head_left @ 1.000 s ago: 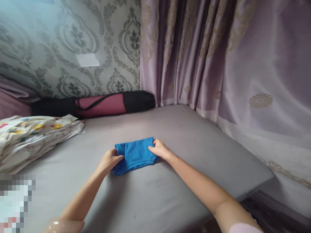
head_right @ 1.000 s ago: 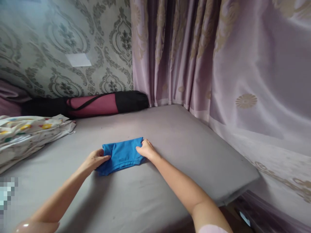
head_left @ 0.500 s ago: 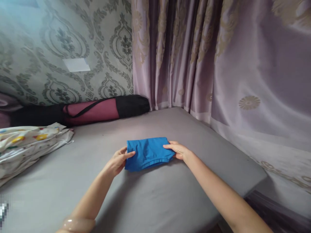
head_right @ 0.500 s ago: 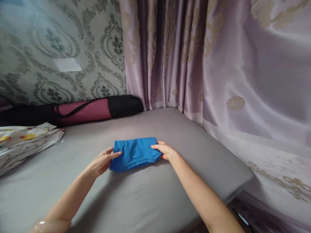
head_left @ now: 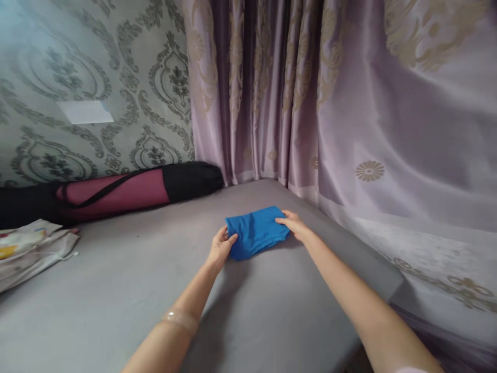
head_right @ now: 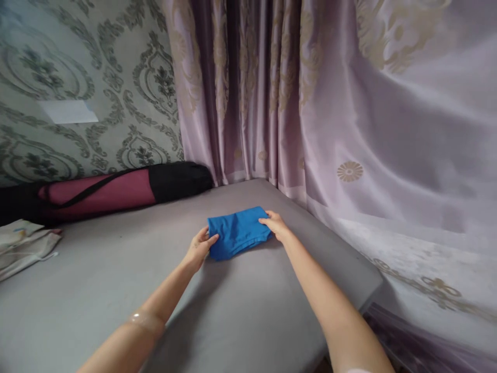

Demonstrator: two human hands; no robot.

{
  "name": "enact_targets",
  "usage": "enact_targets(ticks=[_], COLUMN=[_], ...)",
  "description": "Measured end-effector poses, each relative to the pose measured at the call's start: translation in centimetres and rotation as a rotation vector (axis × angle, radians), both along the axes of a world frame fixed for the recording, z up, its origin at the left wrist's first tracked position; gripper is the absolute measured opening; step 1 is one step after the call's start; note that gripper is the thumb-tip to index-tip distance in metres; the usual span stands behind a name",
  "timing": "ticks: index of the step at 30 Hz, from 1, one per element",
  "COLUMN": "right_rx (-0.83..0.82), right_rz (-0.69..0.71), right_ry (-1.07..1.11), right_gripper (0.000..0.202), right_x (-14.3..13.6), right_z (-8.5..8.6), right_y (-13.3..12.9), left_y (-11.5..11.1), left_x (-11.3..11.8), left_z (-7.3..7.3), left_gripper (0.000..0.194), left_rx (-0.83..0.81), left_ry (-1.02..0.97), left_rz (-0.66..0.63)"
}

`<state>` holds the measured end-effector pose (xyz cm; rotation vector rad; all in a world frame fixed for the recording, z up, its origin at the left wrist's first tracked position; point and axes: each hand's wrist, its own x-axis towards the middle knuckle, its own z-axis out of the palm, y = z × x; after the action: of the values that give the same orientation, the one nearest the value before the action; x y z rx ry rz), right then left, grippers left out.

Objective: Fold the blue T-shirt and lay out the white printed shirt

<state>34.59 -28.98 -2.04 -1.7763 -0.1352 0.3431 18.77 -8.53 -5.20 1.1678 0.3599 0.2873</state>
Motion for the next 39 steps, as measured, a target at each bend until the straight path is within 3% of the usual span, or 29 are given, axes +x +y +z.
enact_targets(ticks=[5,9,15,21,31,39], right_rx=[-0.022,-0.092,-0.122,-0.186,-0.424,-0.684], right_rz=[-0.005,0.039,0.102,0.003,-0.208,-0.275], right_ry=[-0.148,-0.141,-0.085,-0.118,-0.238,-0.419], right_gripper=[0.033,0.030,0.029,0.035,0.038,0.041], right_x=[4.2,6.4,9.0,13.1,19.5,18.8], right_z=[0.5,-1.2,-2.6,-2.0,-1.6,-2.0], right_y=[1.8,2.5,2.7,1.5,-2.4,-3.1], left_y=[0.3,0.3,-0.1,-0.6,-0.8,-1.0], left_x=[3.5,4.0,3.1,2.6,2.7,2.8], left_z=[-2.6,-4.2,-3.2,-2.3,-2.8,-2.8], left_gripper=[0.057,0.053,0.068,0.053,0.053,0.053], left_rx=[0.263,0.596,0.837,1.133,1.251,1.277], left_ry=[-0.161,-0.042,0.104,0.129,0.171,0.178], left_rz=[0.042,0.121,0.108,0.004,-0.007,-0.005])
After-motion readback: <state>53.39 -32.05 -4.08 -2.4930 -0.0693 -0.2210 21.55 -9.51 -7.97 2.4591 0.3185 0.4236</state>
